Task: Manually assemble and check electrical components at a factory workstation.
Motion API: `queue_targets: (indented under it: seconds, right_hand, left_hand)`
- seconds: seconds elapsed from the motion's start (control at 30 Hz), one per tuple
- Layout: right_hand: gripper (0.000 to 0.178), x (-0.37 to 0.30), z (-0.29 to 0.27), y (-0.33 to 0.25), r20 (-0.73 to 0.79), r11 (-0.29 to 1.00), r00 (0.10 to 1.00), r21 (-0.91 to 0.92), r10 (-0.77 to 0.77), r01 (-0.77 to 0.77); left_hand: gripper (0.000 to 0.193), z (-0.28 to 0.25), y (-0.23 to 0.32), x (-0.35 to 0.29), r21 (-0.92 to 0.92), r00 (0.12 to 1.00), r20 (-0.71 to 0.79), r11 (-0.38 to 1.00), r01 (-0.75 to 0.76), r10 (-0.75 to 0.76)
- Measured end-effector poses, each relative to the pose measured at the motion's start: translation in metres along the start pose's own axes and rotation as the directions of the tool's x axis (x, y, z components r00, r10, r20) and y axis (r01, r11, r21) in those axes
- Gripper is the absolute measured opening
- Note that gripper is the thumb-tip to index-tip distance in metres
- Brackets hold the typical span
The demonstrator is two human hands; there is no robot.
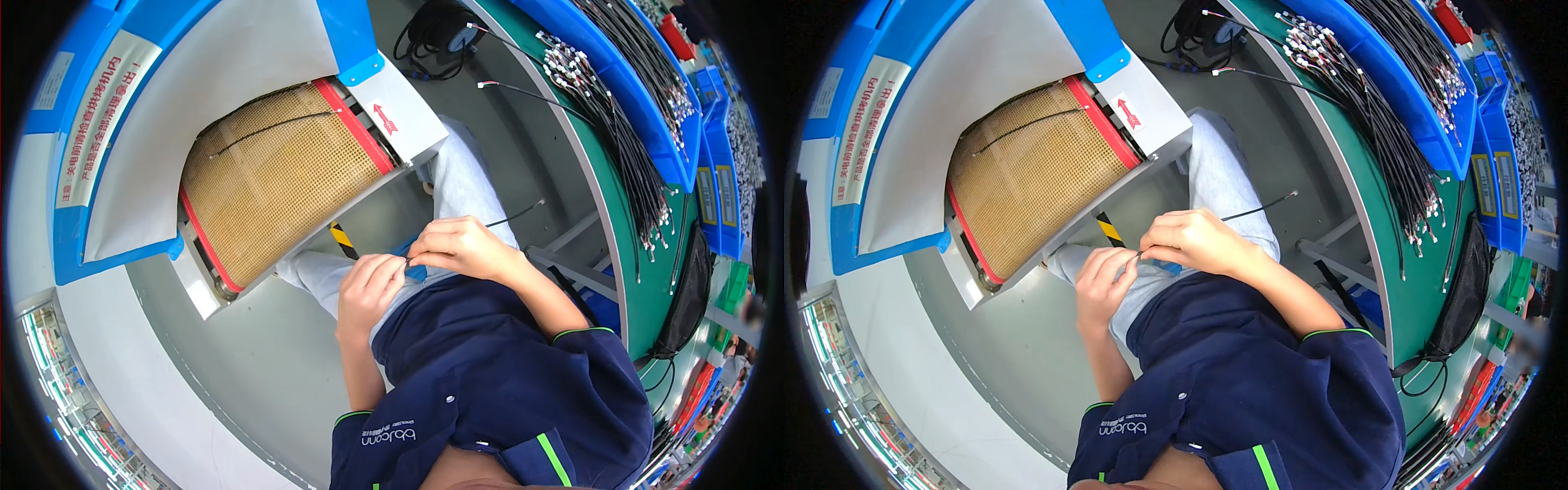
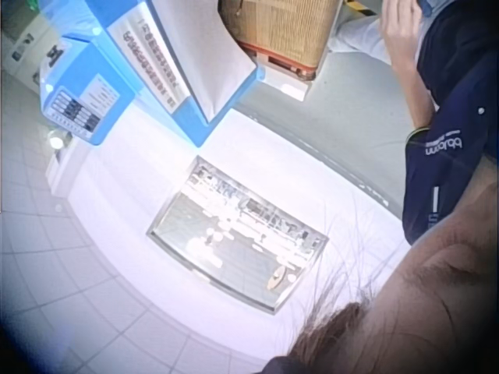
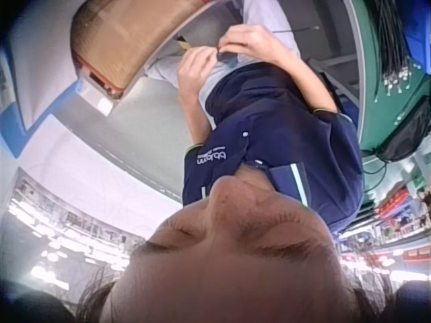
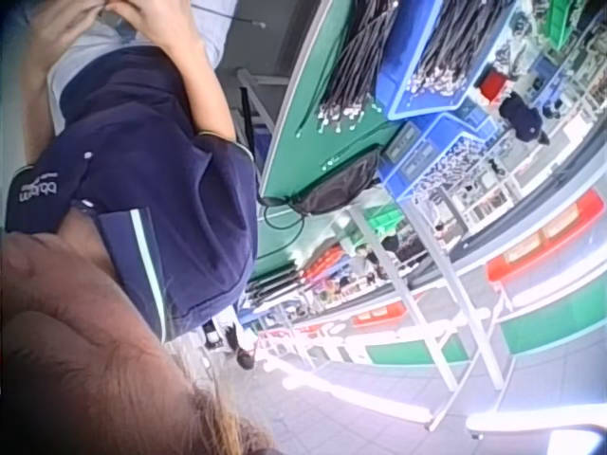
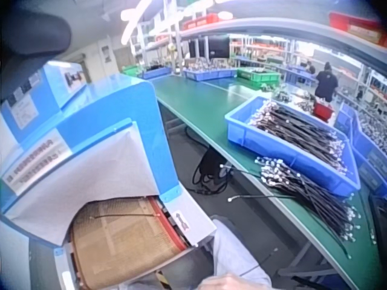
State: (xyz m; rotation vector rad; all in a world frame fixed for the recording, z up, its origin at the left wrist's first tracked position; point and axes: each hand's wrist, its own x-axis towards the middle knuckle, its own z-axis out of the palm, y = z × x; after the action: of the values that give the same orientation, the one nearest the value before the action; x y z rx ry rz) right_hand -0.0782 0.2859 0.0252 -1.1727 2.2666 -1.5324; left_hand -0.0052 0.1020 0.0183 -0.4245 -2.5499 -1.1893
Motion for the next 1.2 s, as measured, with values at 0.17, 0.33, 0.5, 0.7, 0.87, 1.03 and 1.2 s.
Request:
queue_targets:
  seconds: [0.17, 0.33, 0.5, 0.7, 0.87, 1.03, 1.2]
  right_hand:
    - [0.010, -0.001, -0.009, 0.004, 0.044, 0.995, 0.996, 0.059, 0.083, -0.085]
    - [0.011, -0.001, -0.011, 0.002, 0.077, 0.979, 0.984, 0.108, 0.164, -0.171]
    - [0.017, -0.004, -0.026, 0.006, 0.153, 0.965, 0.959, 0.071, 0.240, -0.253]
    - [0.019, -0.004, -0.037, 0.008, 0.168, 0.956, 0.945, 0.032, 0.281, -0.290]
    - [0.022, -0.006, -0.024, 0.014, 0.087, 0.982, 0.979, 0.028, 0.183, -0.186]
    - [0.017, 0.001, -0.032, 0.011, 0.126, 0.978, 0.970, 0.008, 0.206, -0.209]
    - [0.015, -0.006, -0.052, 0.008, 0.107, 0.972, 0.967, -0.066, 0.232, -0.226]
  left_hand:
    - [0.021, 0.001, -0.001, 0.000, 0.020, 0.999, -0.051, 1.000, 0.015, -0.014]
    - [0.020, 0.005, -0.002, 0.002, 0.001, 0.996, -0.085, 1.000, 0.015, -0.014]
    - [0.020, -0.006, -0.010, -0.004, 0.076, 0.993, -0.098, 0.994, 0.075, -0.067]
    - [0.018, -0.021, -0.025, -0.016, 0.098, 0.972, -0.143, 0.975, 0.202, -0.187]
    - [0.017, -0.020, -0.020, -0.012, 0.107, 0.981, -0.125, 0.981, 0.162, -0.149]
    - [0.017, -0.025, -0.028, -0.019, 0.087, 0.970, -0.139, 0.973, 0.212, -0.198]
    - [0.021, -0.034, -0.039, -0.022, 0.119, 0.979, -0.126, 0.978, 0.173, -0.158]
